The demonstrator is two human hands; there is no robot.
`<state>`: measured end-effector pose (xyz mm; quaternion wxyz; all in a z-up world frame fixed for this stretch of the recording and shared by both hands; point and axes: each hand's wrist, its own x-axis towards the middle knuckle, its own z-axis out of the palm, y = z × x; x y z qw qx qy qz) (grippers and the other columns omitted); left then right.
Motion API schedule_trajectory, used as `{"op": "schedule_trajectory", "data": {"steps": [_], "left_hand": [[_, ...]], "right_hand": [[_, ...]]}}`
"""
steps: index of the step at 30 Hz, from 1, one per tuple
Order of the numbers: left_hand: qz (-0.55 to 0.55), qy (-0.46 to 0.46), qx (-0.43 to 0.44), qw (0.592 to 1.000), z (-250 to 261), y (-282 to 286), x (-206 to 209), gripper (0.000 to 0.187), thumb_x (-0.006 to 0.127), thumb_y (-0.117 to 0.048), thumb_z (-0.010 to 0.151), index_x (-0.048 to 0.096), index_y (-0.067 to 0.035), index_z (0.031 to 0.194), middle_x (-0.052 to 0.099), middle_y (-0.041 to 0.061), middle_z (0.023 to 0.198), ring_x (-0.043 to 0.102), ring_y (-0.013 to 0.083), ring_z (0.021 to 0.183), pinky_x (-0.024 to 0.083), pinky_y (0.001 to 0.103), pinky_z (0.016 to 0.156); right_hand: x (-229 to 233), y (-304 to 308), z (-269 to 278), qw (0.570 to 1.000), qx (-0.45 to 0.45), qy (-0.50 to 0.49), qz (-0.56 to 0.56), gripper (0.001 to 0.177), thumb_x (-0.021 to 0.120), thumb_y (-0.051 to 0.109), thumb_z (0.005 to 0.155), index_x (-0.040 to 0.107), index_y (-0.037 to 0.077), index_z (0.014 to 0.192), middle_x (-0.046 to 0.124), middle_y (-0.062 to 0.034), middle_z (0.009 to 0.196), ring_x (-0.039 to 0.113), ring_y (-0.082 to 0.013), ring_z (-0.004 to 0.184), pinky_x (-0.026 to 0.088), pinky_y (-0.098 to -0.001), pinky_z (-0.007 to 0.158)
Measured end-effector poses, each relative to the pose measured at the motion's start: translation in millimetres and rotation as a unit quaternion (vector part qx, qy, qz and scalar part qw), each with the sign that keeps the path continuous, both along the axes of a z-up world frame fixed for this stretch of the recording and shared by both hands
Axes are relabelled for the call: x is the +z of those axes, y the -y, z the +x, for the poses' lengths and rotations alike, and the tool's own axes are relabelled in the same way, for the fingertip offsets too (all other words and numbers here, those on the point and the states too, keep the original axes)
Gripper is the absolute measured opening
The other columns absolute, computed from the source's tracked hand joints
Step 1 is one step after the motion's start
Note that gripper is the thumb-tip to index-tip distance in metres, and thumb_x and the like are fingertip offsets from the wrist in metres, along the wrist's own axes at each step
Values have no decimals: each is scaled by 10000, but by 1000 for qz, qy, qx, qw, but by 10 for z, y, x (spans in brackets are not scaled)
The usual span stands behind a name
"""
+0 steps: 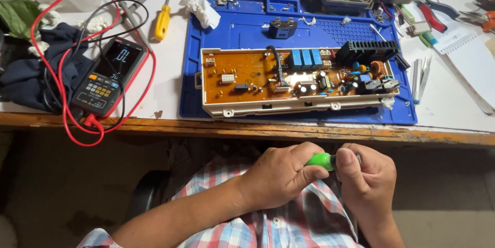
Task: Repairing a circuit board by applying liquid and manipulating components with a probe tool
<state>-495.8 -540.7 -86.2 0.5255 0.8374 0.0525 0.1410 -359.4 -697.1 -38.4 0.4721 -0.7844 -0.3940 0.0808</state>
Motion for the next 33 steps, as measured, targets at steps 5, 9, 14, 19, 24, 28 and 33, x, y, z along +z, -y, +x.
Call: {"op": "schedule_trajectory", "data": {"steps": [5, 9, 14, 19, 24, 28, 33], "left_hand": [[-94, -35, -73, 992, 14, -22, 51, 730, 377, -777, 1108, 715, -166, 1320, 821, 41, 1045, 823, 285, 979, 577, 418, 856], [-154, -76, -105, 979, 39, -47, 165, 668, 416, -769, 1101, 680, -155, 1093, 641, -29, 815, 633, 159, 768, 484, 356, 704], [-288, -149, -148, 934, 83, -28, 199, 699, 476, -781, 1047, 733, -133, 1092, 673, 23, 811, 704, 143, 707, 562, 289, 680], [-532, -152, -258, 792, 142, 78, -55, 604, 554, -720, 1151, 618, -124, 1085, 329, -60, 692, 335, 56, 572, 616, 299, 625], [-348, -143, -203, 904, 177, 59, -7, 610, 487, -746, 1127, 580, -161, 982, 449, -43, 715, 447, 113, 623, 502, 328, 610], [277, 172, 87, 941, 116, 42, -18, 481, 728, -584, 1162, 616, -127, 1060, 606, 11, 797, 648, 237, 639, 468, 432, 531], [209, 131, 48, 968, 124, 19, 12, 501, 576, -619, 1175, 639, -126, 1116, 657, 29, 823, 706, 294, 689, 489, 468, 553]], "right_hand": [[101, 22, -52, 1000, 10, 18, 4, 617, 539, 471, 1173, 487, 136, 657, 420, 44, 625, 380, -100, 599, 307, -324, 563], [85, 45, -79, 998, 27, 12, 49, 619, 531, 442, 1178, 488, 117, 653, 487, 7, 614, 435, -112, 557, 333, -314, 530], [70, 70, -154, 997, 4, -6, 75, 665, 533, 458, 1174, 414, 111, 619, 447, -9, 579, 393, -122, 530, 295, -311, 508], [103, 120, -154, 996, 5, 27, 80, 635, 506, 405, 1179, 377, 105, 634, 443, -28, 602, 372, -136, 537, 270, -333, 521], [40, 210, 15, 998, 32, 45, 41, 610, 488, 425, 1192, 513, 88, 685, 562, -34, 652, 478, -139, 566, 346, -325, 555], [69, 225, 90, 995, -29, 29, -91, 671, 502, 465, 1217, 473, 140, 631, 469, 34, 597, 415, -113, 574, 321, -347, 563], [133, 41, 48, 998, -20, 40, -32, 644, 509, 420, 1212, 358, 141, 652, 338, 37, 611, 301, -112, 590, 231, -359, 551]]}}
